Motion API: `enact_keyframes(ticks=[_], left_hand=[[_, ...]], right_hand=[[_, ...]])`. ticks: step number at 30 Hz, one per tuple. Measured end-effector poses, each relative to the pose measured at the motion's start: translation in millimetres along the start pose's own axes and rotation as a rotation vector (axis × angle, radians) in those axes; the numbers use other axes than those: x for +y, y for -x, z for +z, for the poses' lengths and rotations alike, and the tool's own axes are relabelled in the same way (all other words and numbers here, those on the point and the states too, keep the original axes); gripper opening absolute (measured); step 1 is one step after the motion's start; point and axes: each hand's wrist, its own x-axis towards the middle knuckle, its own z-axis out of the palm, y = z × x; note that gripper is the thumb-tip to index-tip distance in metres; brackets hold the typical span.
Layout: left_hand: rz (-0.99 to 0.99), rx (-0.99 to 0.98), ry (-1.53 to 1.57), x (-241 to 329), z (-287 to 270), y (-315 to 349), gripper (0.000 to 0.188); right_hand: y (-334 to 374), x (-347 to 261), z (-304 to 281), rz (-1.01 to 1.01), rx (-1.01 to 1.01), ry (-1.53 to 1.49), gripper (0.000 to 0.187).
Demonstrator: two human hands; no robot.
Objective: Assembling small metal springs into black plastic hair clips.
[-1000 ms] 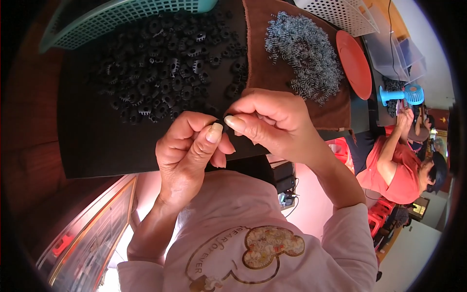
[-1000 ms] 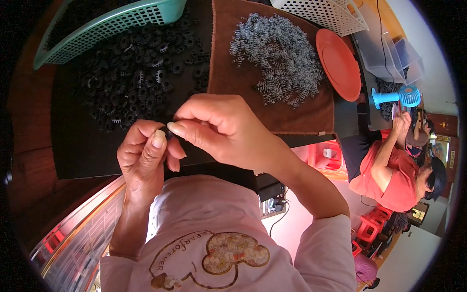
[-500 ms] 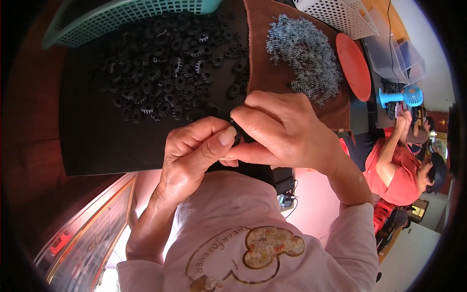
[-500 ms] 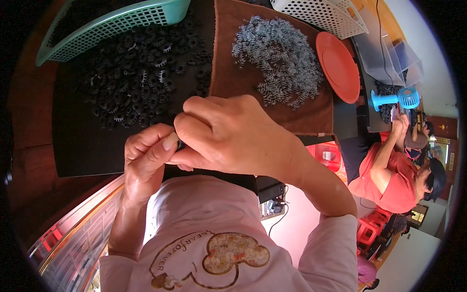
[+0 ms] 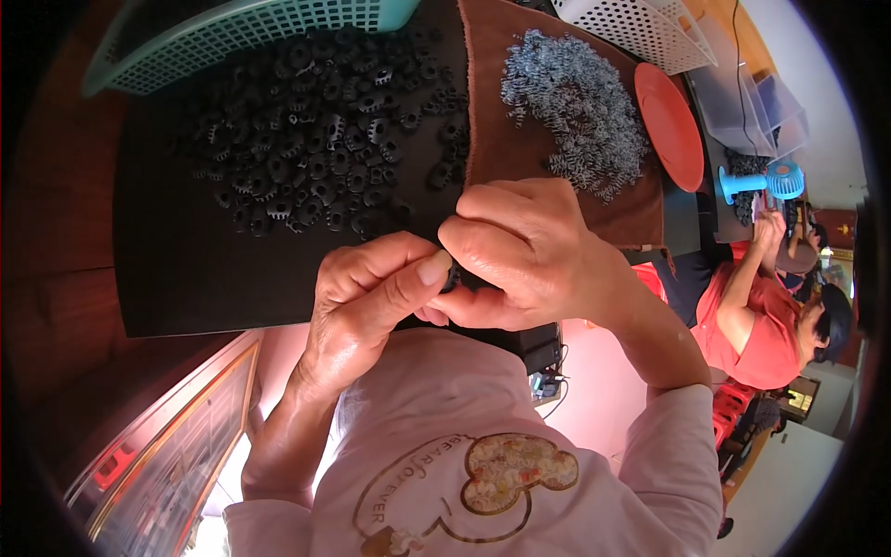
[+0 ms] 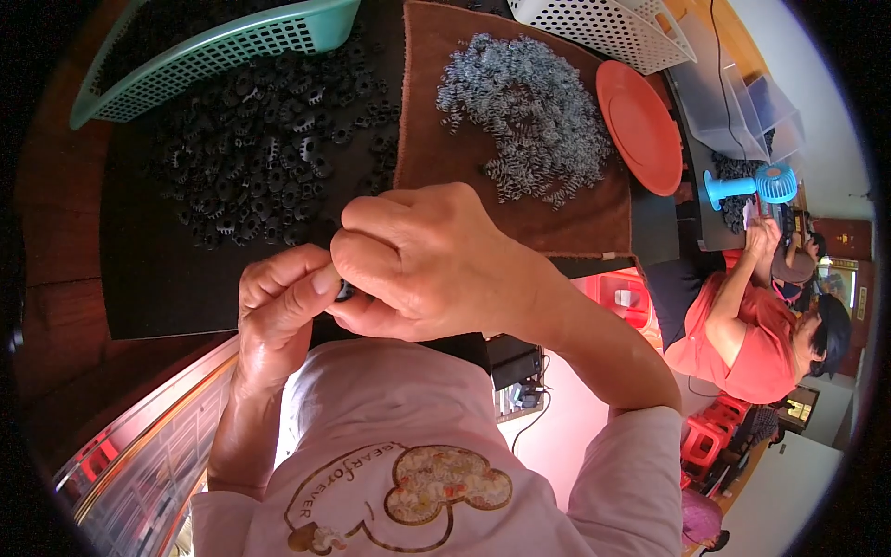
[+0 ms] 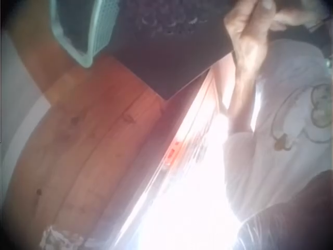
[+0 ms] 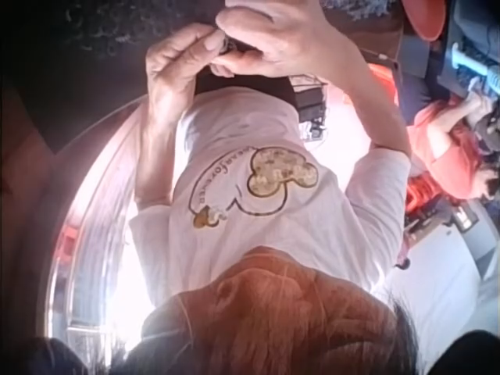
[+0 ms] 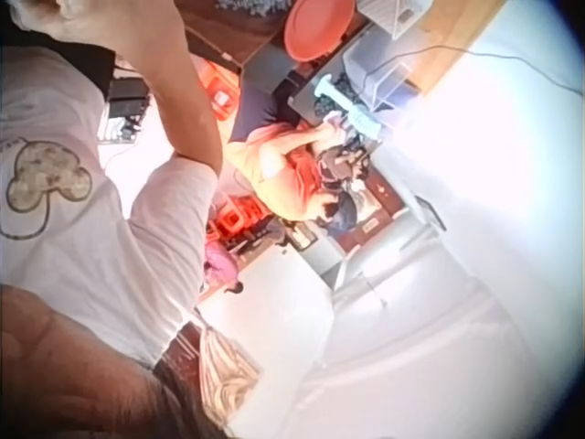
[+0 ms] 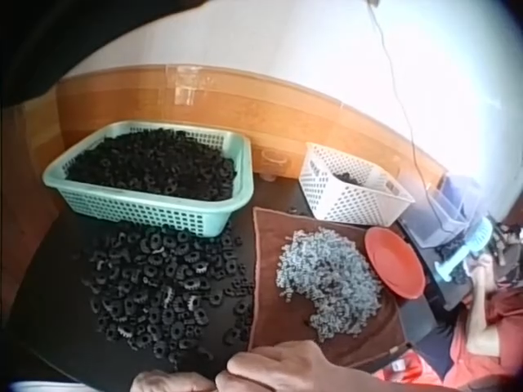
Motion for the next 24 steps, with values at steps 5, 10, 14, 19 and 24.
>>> enact_keyframes(ticks=[5, 10, 14, 19, 24], left_hand=[[0.023, 0.003, 0.020, -1.4, -0.6, -1.2, 0.021], [0.013, -0.003, -0.027, -4.1, 2.9, -1.2, 0.022], [0.021, 0.040, -0.055, -10.8, 5.6, 1.8, 0.023], [0.052, 0.011, -0.032, -13.6, 1.2, 0.7, 0.026], [0.074, 0.014, -0.063, -14.3, 2.7, 0.2, 0.025]], right_hand=[[2.3, -1.9, 0.4, -0.011, 0.000, -0.010, 0.031], [10.5, -4.7, -5.6, -0.006, 0.041, 0.096, 0.039], [29.1, 3.2, -28.1, 0.104, 0.097, 0.206, 0.037], [71.2, 43.8, -97.4, 0.478, 0.198, 0.442, 0.036], [116.2, 108.8, -150.3, 0.849, 0.199, 0.500, 0.034]])
